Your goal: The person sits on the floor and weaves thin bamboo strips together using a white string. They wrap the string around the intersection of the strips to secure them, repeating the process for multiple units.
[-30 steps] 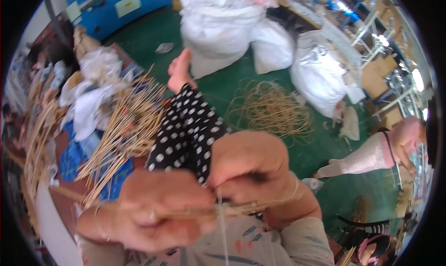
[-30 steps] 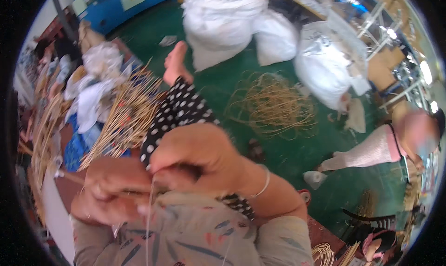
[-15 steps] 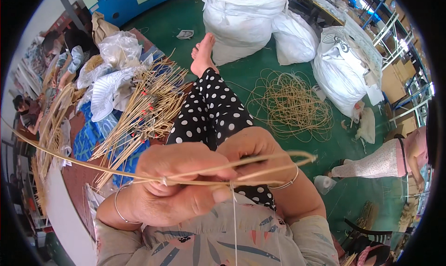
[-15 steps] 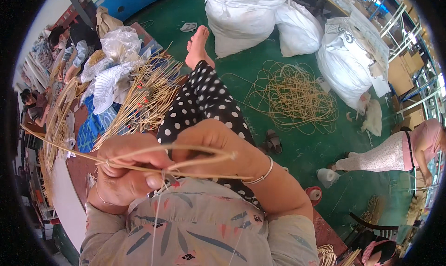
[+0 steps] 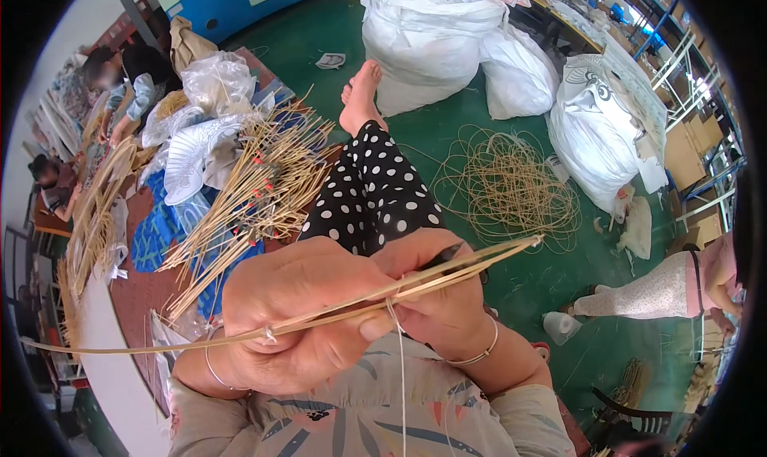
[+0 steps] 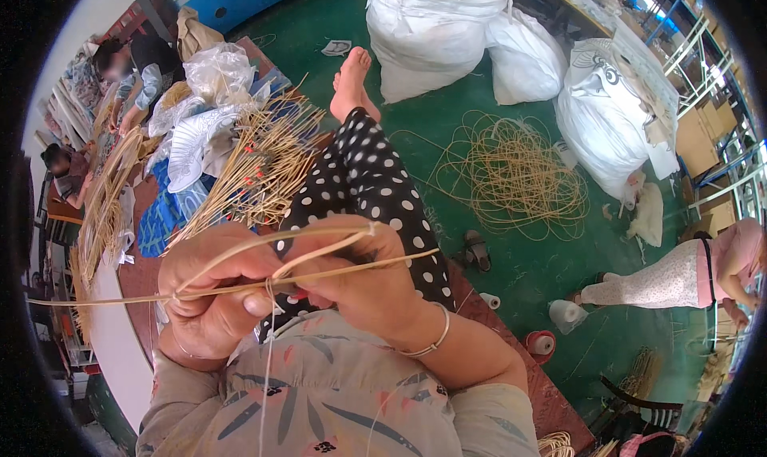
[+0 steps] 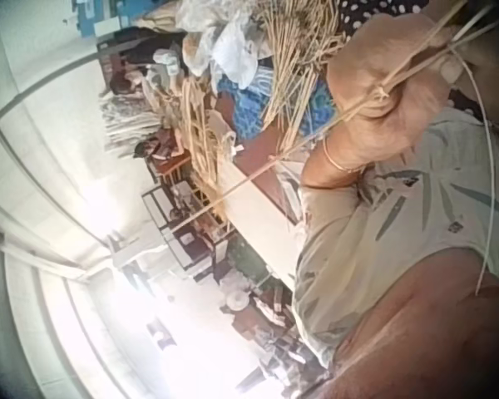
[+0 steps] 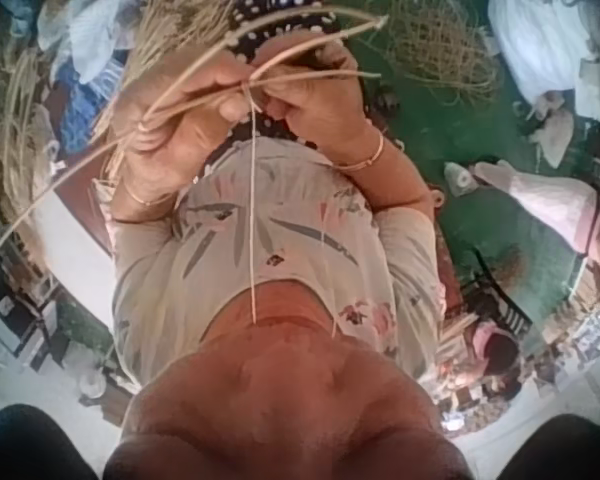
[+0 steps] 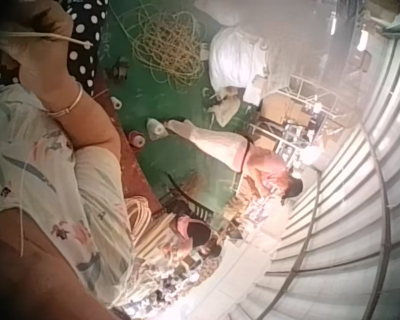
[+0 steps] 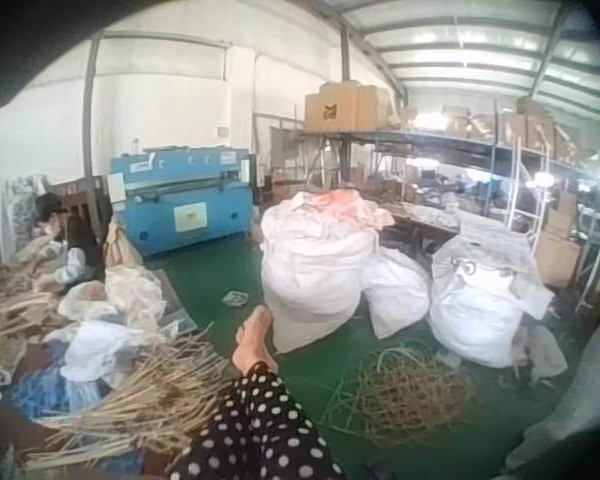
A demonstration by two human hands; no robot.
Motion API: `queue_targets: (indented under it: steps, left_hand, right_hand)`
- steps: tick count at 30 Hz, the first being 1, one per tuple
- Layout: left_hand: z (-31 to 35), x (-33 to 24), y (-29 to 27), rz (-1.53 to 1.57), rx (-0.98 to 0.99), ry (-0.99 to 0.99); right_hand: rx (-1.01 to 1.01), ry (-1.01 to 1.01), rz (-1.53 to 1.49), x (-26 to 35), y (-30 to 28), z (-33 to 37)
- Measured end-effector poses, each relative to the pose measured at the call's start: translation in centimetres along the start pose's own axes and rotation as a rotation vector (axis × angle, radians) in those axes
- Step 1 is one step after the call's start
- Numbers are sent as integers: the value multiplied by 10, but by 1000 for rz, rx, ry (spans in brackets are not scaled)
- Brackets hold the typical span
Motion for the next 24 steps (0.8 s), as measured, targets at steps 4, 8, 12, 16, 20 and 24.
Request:
queue_targets:
  steps: [4,8,12,16,20,24]
  left_hand:
    - [4,5,-6,41,-37,-38]
    - [5,0,-10,75,-112,31]
    - [5,-3,-15,32,-106,37]
    - [5,-4,-11,-98,-56,50]
    - [7,-4,-8,-94,-45,66]
    - [8,-5,-10,-87,-49,100]
  right_hand:
    - [53,20,-50,-8,0,1]
    - [-57,-223,313,-7,-12,4]
    - [-80,0,-60,-21,-15,-1]
    - [168,-125,17,3,8,1]
    - [29,-88,-92,-6,6,3]
    - [39,-85,-19,-7,3,8]
Point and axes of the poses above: each hand's wrist, its own z-axis away from the middle knuckle, its own y-axis out of the palm, x = y × z, the point moved 7 cm from there along -z, towards the middle knuckle, and after that the axes turned 15 degrees about z, right-handed, at the moved point
